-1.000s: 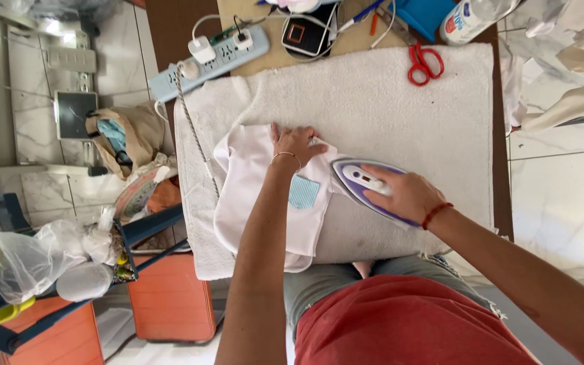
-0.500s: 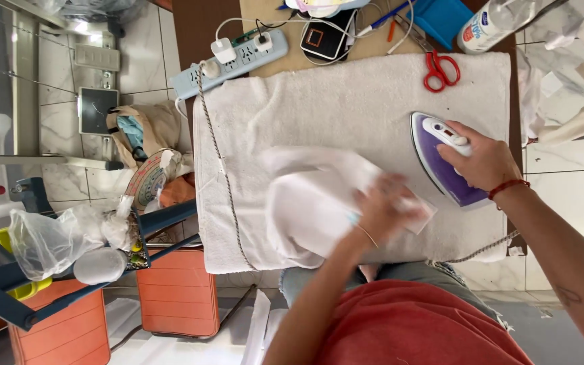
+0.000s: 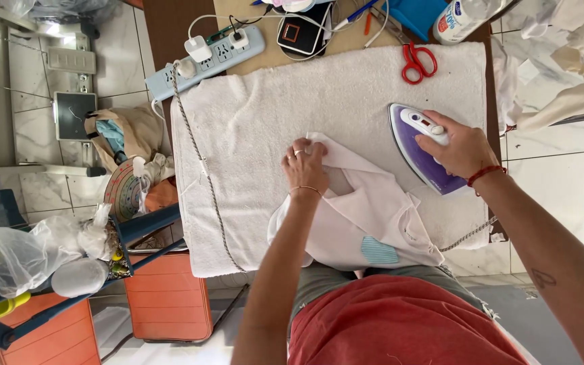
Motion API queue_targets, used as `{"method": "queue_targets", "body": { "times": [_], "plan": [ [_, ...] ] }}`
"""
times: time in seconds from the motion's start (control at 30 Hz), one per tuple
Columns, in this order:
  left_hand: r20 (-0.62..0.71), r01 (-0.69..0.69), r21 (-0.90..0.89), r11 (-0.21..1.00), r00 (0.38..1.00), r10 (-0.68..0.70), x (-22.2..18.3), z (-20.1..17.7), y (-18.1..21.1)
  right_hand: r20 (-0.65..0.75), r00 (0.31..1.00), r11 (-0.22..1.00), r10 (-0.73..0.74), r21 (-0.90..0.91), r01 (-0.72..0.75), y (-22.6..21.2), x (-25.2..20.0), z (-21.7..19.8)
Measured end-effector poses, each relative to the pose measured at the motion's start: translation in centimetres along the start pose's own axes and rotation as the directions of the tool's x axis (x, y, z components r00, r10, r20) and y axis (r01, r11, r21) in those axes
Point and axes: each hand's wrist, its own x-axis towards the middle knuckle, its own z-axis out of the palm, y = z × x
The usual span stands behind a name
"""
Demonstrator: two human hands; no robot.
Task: Ironing and folding baby onesies and bibs on a padded workbench
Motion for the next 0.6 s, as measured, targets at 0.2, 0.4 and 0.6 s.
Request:
{"method": "queue_targets", "body": {
  "times": [0.2,0.4,0.6],
  "plan": [
    [0.214,-0.410,0.207,0.888,0.905,0.368,4.9,-4.3,1.2,0.002,0.990,0.989,0.139,0.053,-0.138,-1.0,-1.5,-1.0],
    [0.379,-0.153,-0.206,0.966,0.898,0.223,11.9,-6.9,5.7,-0.053,0.990,0.975,0.134,0.184,-0.123,1.3,-2.3,-1.2],
    [0.453,0.172,-0.346,0.922,0.891,0.004,13.5,-1.7,3.2,0.164,0.986,0.982,-0.038,-0.176,0.067,-0.9,-3.1,-0.9]
  ]
}}
